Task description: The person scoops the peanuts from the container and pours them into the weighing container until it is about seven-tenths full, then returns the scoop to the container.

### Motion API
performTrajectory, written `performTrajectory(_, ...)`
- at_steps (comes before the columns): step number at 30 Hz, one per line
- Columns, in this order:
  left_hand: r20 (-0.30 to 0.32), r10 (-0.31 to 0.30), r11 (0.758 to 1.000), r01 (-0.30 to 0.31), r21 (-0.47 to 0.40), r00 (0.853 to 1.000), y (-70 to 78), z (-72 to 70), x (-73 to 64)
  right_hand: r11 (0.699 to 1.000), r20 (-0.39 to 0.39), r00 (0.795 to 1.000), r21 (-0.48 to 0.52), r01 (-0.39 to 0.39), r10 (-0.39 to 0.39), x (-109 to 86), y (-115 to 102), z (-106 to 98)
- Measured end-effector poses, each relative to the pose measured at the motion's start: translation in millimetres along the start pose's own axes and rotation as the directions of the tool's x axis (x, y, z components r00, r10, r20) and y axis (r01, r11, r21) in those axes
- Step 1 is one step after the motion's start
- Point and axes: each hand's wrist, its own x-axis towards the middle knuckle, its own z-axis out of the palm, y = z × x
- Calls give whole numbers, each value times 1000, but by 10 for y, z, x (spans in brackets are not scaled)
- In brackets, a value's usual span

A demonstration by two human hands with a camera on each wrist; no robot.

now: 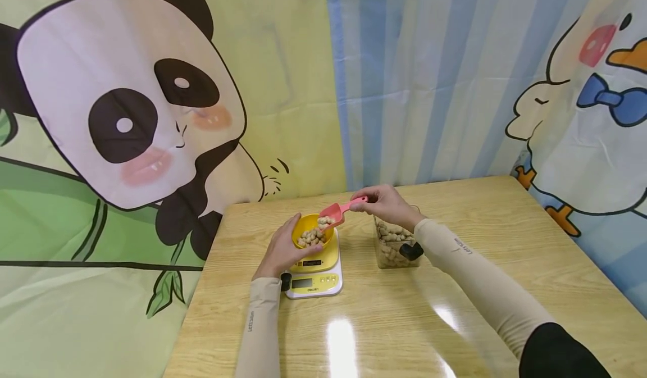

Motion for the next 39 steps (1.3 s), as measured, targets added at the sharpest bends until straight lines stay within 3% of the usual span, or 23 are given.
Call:
performTrajectory(6,-7,15,1000,-15,0,1000,5,1,37,990,1,1000,-140,30,-30,18,-91,-6)
performTrajectory(14,-3,0,1000,0,-6,1000,-10,1,47,989,0,998,-133,62,-63,0,-130,-74)
performTrajectory(18,3,7,1000,-7,-3,1000,-11,1,57,994,-34,999,-107,17,-21,-78,-129,-167)
performTrajectory(25,2,-2,1000,2,-7,1000,-5,-6,46,992,-91,990,-62,-113,107,-364,-19,-461)
performTrajectory(31,-12,9,1000,-9,-1,1000,-30,-1,25,983,-152,972,-4,-184,181,-718,68,-755)
performTrajectory(36,-1,25,1000,-25,3,1000,-59,-13,15,979,-218,959,-53,-196,181,-1009,126,-982)
performTrajectory(39,-10,30,1000,-30,6,999,-81,-32,9,975,-213,968,-153,-164,129,-1089,169,-1039)
